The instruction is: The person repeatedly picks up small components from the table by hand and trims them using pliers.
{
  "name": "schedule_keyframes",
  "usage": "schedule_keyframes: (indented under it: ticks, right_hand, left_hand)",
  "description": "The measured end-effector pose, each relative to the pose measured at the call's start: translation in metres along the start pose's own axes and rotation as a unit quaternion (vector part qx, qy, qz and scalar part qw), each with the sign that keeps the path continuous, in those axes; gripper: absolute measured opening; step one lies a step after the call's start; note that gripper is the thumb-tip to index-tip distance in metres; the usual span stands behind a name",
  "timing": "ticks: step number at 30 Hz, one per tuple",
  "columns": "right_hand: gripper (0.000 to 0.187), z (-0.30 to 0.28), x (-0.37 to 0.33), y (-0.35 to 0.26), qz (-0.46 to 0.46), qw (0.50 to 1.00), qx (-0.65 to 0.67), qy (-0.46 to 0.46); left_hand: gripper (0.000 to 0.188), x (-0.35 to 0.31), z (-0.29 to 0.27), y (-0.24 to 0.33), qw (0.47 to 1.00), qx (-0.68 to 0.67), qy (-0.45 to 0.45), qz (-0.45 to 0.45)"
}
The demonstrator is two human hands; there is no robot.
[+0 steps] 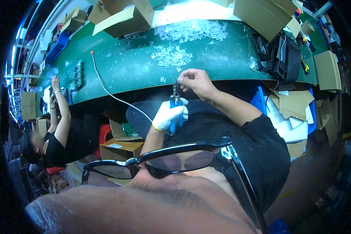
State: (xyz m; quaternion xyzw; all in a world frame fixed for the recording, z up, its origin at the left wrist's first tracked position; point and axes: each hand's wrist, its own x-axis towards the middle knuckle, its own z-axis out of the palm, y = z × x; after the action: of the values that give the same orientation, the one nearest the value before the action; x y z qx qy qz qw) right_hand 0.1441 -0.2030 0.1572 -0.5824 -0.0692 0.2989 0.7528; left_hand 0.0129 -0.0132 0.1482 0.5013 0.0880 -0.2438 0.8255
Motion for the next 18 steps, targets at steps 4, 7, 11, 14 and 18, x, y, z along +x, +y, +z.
schedule_keyframes:
  ticks: [4,7,11,14,18]
  right_hand:
    - [0.018,0.0,0.001,-0.001,0.002,1.0,0.01,0.001]
    - [0.018,0.002,0.002,-0.003,0.001,1.0,0.031,-0.002]
    - [0.016,0.0,0.011,-0.008,-0.002,0.999,0.009,0.03]
    - [0.018,-0.018,0.033,-0.007,-0.051,0.988,-0.136,0.059]
    - [0.022,-0.025,0.06,-0.017,-0.207,0.875,-0.42,0.12]
  left_hand:
    - [0.025,-0.01,0.01,0.017,0.999,0.028,0.034,-0.013]
    - [0.023,-0.007,0.01,0.014,0.998,-0.027,0.05,-0.012]
    - [0.037,-0.003,-0.006,-0.01,0.998,-0.055,0.01,0.018]
    - [0.032,-0.008,0.002,-0.015,0.998,-0.07,-0.003,0.005]
    - [0.034,-0.011,-0.002,-0.018,0.997,-0.082,-0.005,-0.004]
